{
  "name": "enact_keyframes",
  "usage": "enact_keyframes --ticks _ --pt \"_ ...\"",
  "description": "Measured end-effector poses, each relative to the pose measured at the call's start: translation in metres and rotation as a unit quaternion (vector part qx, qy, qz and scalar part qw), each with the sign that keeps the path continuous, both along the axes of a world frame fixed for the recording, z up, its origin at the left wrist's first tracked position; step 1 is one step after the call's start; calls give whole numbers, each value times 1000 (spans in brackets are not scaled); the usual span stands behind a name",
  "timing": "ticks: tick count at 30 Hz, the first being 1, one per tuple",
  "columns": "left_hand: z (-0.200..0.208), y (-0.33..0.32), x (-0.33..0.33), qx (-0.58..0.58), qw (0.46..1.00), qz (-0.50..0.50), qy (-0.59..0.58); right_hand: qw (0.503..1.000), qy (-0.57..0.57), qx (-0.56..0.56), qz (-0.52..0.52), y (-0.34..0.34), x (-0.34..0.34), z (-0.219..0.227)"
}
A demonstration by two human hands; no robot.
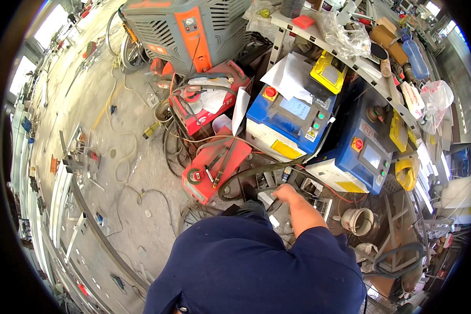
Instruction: The person uses a cordless drill to fasten metal brackets onto long aluminum beams, then lifts and positions the beams into a frame structure on the floor. They adjust the beams and walk to a nearby machine to retrieve a small item before returning to the frame.
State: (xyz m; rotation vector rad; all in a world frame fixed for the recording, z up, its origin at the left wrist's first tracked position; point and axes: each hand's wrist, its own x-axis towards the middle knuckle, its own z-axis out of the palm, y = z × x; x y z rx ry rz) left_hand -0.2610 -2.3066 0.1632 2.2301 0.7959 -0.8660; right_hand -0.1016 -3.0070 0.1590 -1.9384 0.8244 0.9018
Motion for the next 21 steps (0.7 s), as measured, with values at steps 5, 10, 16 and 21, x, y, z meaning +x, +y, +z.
enact_keyframes --ticks 5,10,16,21 --pt "-6 2 -7 3 1000 2 -1 996 -12 -3 84 -7 4 -16" --pt "-9 -2 -12 -50 997 53 -5 1000 0 -9 -13 0 0 -4" --pt "-7 -1 -29 -45 997 67 13 999 6 -29 31 10 4 2" --pt "61 -63 15 -14 991 111 66 821 -221 -178 495 -31 -35 -58"
